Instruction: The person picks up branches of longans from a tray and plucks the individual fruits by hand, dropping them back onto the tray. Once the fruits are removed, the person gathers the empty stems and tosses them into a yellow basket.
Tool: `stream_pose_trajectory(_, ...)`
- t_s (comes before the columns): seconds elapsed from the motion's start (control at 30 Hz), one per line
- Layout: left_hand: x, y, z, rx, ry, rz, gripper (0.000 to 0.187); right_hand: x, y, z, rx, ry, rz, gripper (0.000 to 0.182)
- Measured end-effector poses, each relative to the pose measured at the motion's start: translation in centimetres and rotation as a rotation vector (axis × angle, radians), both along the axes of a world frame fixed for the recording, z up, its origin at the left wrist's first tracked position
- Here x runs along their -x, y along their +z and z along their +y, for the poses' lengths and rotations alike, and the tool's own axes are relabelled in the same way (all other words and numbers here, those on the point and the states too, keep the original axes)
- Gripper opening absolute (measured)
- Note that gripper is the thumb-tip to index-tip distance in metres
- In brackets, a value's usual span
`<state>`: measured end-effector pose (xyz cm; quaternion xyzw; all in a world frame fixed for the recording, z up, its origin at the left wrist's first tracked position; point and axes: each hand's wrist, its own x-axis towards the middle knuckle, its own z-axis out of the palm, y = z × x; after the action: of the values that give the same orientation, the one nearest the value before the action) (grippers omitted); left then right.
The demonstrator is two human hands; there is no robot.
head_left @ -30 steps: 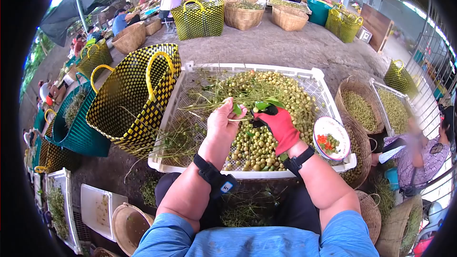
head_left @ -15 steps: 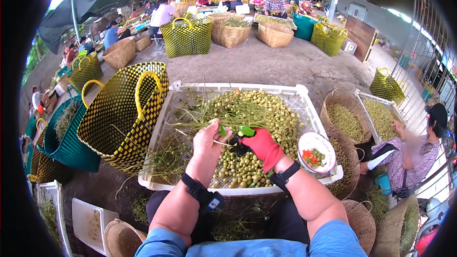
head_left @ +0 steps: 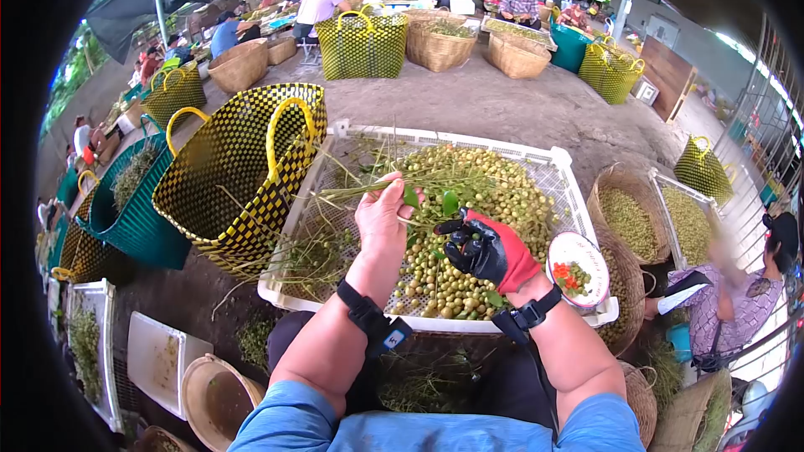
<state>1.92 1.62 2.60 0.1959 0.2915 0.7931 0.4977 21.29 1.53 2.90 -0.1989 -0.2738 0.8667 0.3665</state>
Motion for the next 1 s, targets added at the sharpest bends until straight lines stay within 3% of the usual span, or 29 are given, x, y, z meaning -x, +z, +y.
stream_pose_trajectory(0.1,-0.3,-0.3,-0.2,-0.010,-0.021,0.026,0.014,1.0,-0.1,-0.6,-0.122,-0.078,-0.089,0.031)
stream_pose_trajectory(0.17,-0.8,-0.4,-0.3,-0.017,-0.016,0.060,0.016,1.4,-0.3,-0.6,-0.029,-0.077,-0.096,0.031)
stream_pose_trajectory(0.3,-2.1,-0.7,-0.8,0.037,-0.044,0.191,0.013,2.9,-1.3,-0.3,-0.229,-0.185,-0.223,0.028)
stream_pose_trajectory(0.37,-3.1,-1.0,-1.0,0.121,-0.080,0.271,0.010,3.5,-2.0,0.2,-0.347,-0.418,-0.356,0.026)
stream_pose_trajectory(0.47,-3.8,-1.4,-1.2,0.167,-0.146,0.295,0.011,2.9,-3.9,1.9,-0.308,-0.419,-0.387,0.021)
stream_pose_trajectory(0.63,-2.3,-1.2,-0.5,0.122,-0.184,0.158,0.012,2.2,-3.1,1.6,-0.528,-0.432,-0.477,0.015)
stream_pose_trajectory(0.67,-2.4,0.7,-1.4,0.087,-0.185,0.087,0.012,1.8,-3.1,1.5,-0.722,-0.435,-0.516,0.017)
stream_pose_trajectory(0.77,0.2,-0.2,0.0,0.115,-0.167,-0.020,0.013,-0.1,-1.9,1.0,-0.491,-0.287,-0.466,0.018)
stream_pose_trajectory(0.8,1.4,-0.9,0.2,0.079,-0.208,0.017,0.014,-1.4,-2.9,2.3,-0.508,-0.205,-0.587,0.018)
stream_pose_trajectory(0.87,1.8,-0.9,0.3,0.030,-0.229,-0.054,0.014,-4.3,-3.1,2.8,-0.921,-0.322,-0.768,0.019)
stream_pose_trajectory(0.9,2.1,-0.9,0.3,-0.020,-0.250,-0.126,0.015,-4.4,1.2,1.2,-0.453,-0.354,-0.908,0.018)
stream_pose_trajectory(0.93,2.3,-0.9,0.4,-0.022,-0.246,-0.127,0.015,-6.8,-0.3,2.8,-0.657,-0.454,-1.069,0.017)
stream_pose_trajectory(1.0,2.6,-1.4,0.2,-0.088,-0.311,-0.131,0.015,-10.9,-1.3,4.3,-0.767,-0.596,-1.364,0.020)
